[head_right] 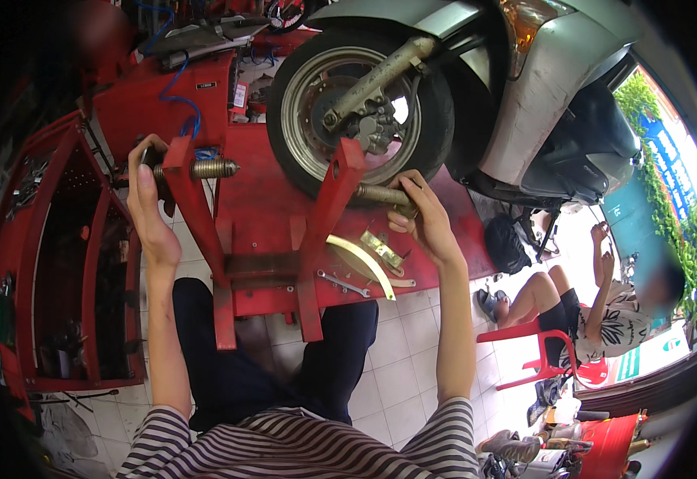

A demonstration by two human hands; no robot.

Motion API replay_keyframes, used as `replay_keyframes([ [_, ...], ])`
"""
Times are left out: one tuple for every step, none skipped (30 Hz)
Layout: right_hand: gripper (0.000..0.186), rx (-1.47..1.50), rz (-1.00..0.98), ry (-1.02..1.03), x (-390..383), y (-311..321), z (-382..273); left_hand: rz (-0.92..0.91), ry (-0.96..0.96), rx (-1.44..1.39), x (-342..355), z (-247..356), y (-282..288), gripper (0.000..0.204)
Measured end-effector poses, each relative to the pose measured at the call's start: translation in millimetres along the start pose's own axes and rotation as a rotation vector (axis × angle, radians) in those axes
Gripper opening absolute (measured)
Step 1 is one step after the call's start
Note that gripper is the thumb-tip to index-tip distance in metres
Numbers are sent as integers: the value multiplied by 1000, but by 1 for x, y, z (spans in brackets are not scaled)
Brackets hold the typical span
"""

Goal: The person uses a wrench to tighten a bolt on a red motorcycle lift, then assembles a large threaded rod through metal plates on the lift structure by hand.

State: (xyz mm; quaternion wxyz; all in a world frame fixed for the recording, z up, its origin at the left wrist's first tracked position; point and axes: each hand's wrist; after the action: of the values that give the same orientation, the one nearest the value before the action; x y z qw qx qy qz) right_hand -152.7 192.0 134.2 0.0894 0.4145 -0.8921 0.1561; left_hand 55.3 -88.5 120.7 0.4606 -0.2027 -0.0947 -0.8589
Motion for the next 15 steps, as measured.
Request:
replay_keyframes([
  [16, -30, 38, -14, -3, 5, 7, 20, -20, 9, 2, 1, -1, 49],
  [16, -58, 74, -43, -10, 10, 18, 44, -27, 22, 3, 1, -1, 50],
  [15, -45, 119, -68, -19, 19, 32, 65, -29, 30, 2, 0, -3, 50],
  [13, -58, 160, -101, -32, 32, 50, 81, -30, 10, 1, 0, -5, 50],
  [12, -60, 208, -140, -44, 42, 71, 98, -36, -11, 2, -2, -9, 49],
  [12, -57, 252, -169, -52, 41, 85, 116, -53, -29, 3, 0, -11, 49],
  [10, -162, 336, -206, -61, 38, 99, 125, 0, -86, 1, 1, -12, 49],
  [10, -206, 296, -196, -75, 52, 117, 119, -6, -91, 2, 0, -15, 49],
  [10, -215, 332, -227, -82, 47, 124, 122, -13, -88, 3, -2, -13, 49],
  [10, -225, 368, -259, -88, 41, 133, 124, -21, -85, 3, -4, -11, 49],
  [9, -136, 414, -293, -92, 37, 141, 111, -10, -54, 3, -6, -8, 50],
  [9, -205, 429, -295, -95, 35, 146, 101, -2, -62, 4, -8, -6, 51],
  [10, -274, 443, -297, -97, 33, 151, 91, 7, -70, 4, -11, -4, 52],
  [11, -344, 463, -298, -98, 30, 154, 95, 7, -55, 5, -11, -6, 54],
  [16, -441, 437, -267, -99, 32, 162, 99, 8, -41, 5, -10, -6, 55],
])
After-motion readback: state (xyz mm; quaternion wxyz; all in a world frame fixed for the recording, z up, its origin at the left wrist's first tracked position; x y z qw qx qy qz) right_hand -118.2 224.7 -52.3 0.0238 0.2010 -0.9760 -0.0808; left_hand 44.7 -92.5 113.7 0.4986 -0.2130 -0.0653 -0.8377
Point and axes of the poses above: each hand's wrist, its own x-axis towards the middle knuckle, its own y-axis out of the back of the hand, z = x × y, and after that the axes turned 15 degrees about y, right-handed
